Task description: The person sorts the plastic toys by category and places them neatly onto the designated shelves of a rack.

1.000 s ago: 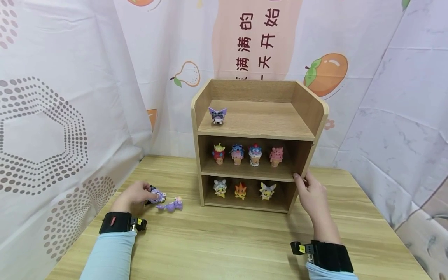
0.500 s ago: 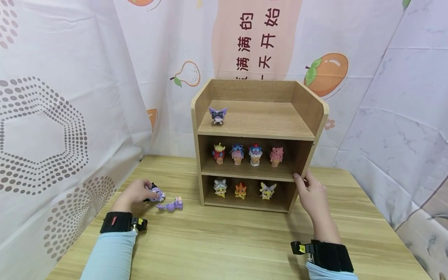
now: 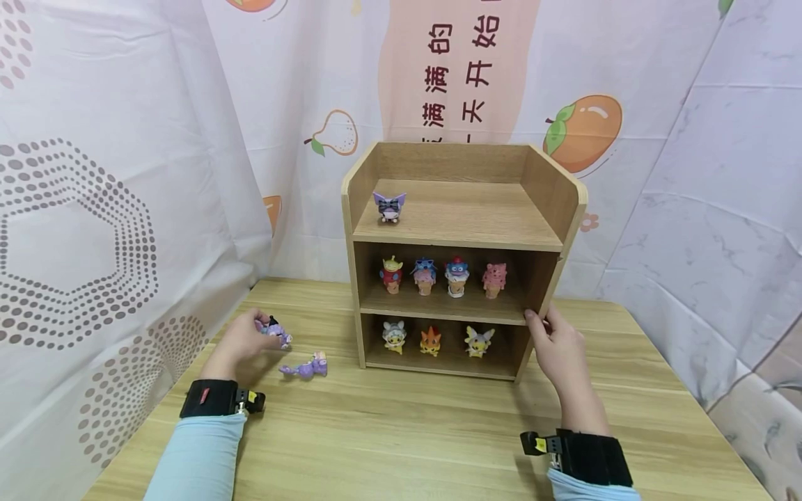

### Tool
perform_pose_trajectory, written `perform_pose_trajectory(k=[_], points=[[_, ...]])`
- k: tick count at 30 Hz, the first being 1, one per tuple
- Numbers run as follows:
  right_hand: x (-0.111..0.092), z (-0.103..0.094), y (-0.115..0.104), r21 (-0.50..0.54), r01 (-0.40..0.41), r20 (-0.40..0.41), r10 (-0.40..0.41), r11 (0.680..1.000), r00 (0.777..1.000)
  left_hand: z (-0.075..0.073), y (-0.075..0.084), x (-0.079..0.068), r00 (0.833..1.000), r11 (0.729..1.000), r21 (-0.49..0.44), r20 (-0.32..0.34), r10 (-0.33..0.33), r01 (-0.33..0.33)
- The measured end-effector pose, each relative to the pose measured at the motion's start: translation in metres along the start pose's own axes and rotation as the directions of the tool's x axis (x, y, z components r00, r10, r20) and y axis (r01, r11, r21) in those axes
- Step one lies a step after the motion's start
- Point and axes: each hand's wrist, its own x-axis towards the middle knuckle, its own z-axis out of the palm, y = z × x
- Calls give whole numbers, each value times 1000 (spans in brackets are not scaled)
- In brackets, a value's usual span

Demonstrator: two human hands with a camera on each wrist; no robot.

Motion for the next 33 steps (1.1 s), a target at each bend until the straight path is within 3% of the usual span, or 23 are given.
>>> perform_pose_trajectory(k=[8,13,33], points=[[0,0,1,10,3,2,-3,1000,1000,-1,4,-1,1000,999,-49,-20,-1,0],[-1,0,1,4,-6,1,6,1000,1000,-1,5,1,998,999,-36,-57,37,-39],[-1,0,1,13,6,8,-7,1000,1000,-4,20,-2,955,984,-46,-252,156,-172]])
